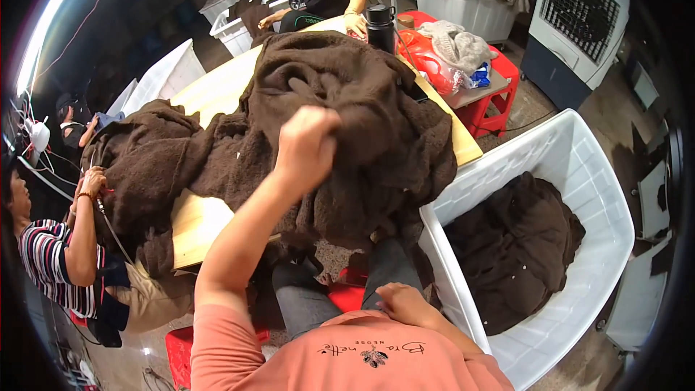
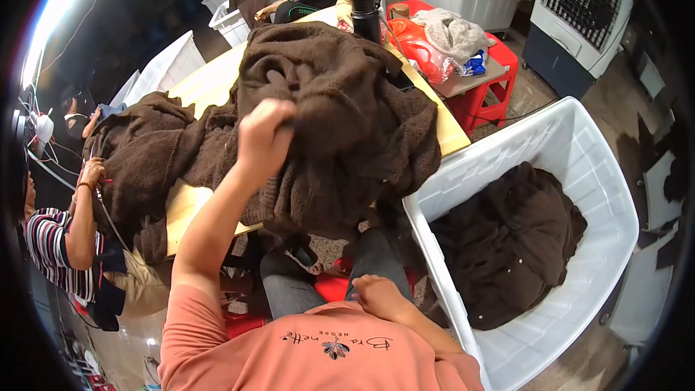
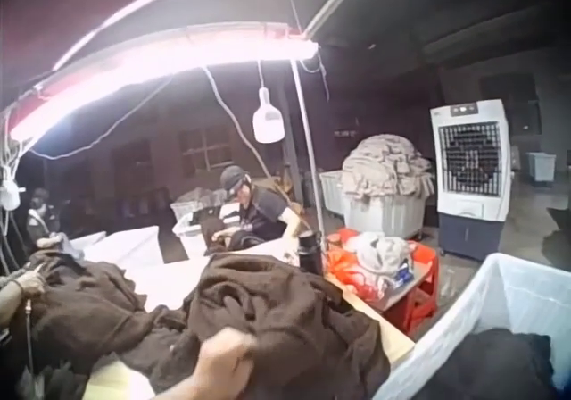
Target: Inspecting brown sweaters for defects and sorting them into a storage bin.
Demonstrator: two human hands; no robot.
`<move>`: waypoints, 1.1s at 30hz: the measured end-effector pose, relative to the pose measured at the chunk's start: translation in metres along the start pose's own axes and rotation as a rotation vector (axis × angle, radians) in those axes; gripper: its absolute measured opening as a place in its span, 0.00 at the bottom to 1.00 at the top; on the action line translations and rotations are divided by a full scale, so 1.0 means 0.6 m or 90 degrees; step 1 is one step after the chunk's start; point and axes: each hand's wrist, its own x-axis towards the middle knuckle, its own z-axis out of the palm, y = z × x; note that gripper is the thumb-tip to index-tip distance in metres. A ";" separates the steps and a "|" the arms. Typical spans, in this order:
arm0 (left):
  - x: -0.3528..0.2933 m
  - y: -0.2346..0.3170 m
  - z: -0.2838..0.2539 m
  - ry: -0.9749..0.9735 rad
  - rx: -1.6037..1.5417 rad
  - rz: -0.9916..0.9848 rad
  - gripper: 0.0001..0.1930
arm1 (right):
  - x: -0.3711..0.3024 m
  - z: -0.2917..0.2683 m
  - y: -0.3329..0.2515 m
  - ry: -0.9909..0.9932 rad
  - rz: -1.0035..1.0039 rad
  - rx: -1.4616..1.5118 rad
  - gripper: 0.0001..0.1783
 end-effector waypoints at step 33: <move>-0.591 0.021 0.028 0.201 -0.902 -1.256 0.20 | 0.043 -0.032 -0.072 -0.156 0.026 1.036 0.19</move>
